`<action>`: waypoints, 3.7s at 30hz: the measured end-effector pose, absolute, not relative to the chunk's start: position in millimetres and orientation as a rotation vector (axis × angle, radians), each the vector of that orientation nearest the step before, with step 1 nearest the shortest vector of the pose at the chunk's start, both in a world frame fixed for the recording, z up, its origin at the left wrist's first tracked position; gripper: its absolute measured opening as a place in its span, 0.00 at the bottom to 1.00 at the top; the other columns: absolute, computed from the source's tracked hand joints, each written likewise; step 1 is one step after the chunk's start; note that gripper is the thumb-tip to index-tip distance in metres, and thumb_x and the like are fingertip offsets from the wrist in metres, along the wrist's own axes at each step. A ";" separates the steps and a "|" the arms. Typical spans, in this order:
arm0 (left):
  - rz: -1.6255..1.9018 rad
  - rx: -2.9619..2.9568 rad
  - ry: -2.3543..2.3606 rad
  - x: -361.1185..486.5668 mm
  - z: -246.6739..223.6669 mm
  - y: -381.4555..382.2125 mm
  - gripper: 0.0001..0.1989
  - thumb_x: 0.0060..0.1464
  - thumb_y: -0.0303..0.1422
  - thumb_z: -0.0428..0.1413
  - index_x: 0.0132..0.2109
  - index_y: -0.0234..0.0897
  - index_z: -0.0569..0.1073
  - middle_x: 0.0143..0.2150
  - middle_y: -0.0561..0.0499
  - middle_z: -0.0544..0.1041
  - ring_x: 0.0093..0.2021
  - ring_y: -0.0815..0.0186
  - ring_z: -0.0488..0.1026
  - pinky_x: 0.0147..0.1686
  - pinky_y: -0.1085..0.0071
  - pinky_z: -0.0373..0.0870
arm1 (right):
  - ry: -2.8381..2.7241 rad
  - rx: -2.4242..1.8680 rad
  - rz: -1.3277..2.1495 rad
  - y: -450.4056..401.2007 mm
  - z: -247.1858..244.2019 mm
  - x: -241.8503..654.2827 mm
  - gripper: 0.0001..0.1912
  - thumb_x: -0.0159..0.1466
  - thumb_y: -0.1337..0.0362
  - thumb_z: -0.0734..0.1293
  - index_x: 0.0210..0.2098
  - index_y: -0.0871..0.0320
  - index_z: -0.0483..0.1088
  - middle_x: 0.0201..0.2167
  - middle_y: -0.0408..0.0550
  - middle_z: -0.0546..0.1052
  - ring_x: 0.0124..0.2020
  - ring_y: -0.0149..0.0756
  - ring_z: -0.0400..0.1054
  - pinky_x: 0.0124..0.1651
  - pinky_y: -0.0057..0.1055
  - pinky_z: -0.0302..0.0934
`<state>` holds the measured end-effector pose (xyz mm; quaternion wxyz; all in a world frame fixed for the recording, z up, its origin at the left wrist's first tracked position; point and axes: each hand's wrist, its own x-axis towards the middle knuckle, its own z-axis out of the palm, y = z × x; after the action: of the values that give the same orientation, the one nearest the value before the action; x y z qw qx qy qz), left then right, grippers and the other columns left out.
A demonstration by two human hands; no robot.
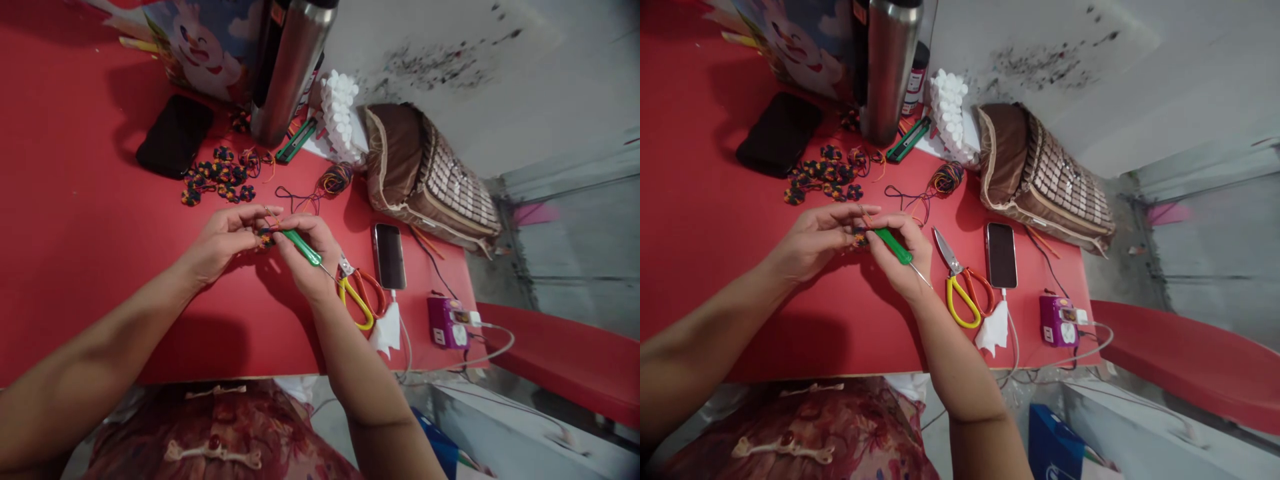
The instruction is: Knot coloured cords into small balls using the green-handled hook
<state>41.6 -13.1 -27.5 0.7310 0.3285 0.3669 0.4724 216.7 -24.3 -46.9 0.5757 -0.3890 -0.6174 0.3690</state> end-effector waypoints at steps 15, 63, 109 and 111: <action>0.882 0.396 0.668 38.8 -40.1 -6.7 0.11 0.55 0.24 0.73 0.47 0.31 0.90 0.37 0.44 0.85 0.32 0.68 0.81 0.32 0.78 0.78 | -1.052 -0.927 1.459 -15.7 -45.6 210.4 0.18 0.66 0.45 0.80 0.36 0.53 0.83 0.26 0.38 0.80 0.21 0.25 0.70 0.28 0.27 0.71; 1.208 0.602 0.872 47.8 -32.1 -12.1 0.17 0.43 0.21 0.75 0.43 0.36 0.88 0.45 0.48 0.87 0.42 0.65 0.82 0.42 0.69 0.82 | -1.775 -0.885 0.553 -18.7 -48.1 223.7 0.11 0.76 0.63 0.69 0.54 0.48 0.80 0.45 0.46 0.86 0.46 0.39 0.79 0.53 0.43 0.76; 1.207 0.863 0.735 44.9 -35.5 -14.2 0.17 0.51 0.25 0.71 0.49 0.39 0.91 0.37 0.48 0.86 0.32 0.66 0.80 0.32 0.72 0.77 | -1.383 -0.947 0.657 -24.4 -44.8 212.7 0.01 0.72 0.64 0.75 0.43 0.51 0.80 0.39 0.41 0.80 0.36 0.30 0.76 0.42 0.33 0.74; 1.207 0.803 0.756 43.7 -32.0 -13.3 0.13 0.54 0.29 0.71 0.47 0.37 0.91 0.35 0.47 0.85 0.30 0.67 0.79 0.32 0.71 0.76 | -1.432 -0.945 0.627 -25.3 -42.9 212.6 0.01 0.72 0.64 0.75 0.42 0.51 0.79 0.39 0.42 0.80 0.36 0.30 0.76 0.42 0.33 0.75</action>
<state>43.7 -13.3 -32.0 0.6840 0.3584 0.3372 0.5384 212.6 -25.3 -42.9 0.6110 -0.4097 -0.6205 0.2717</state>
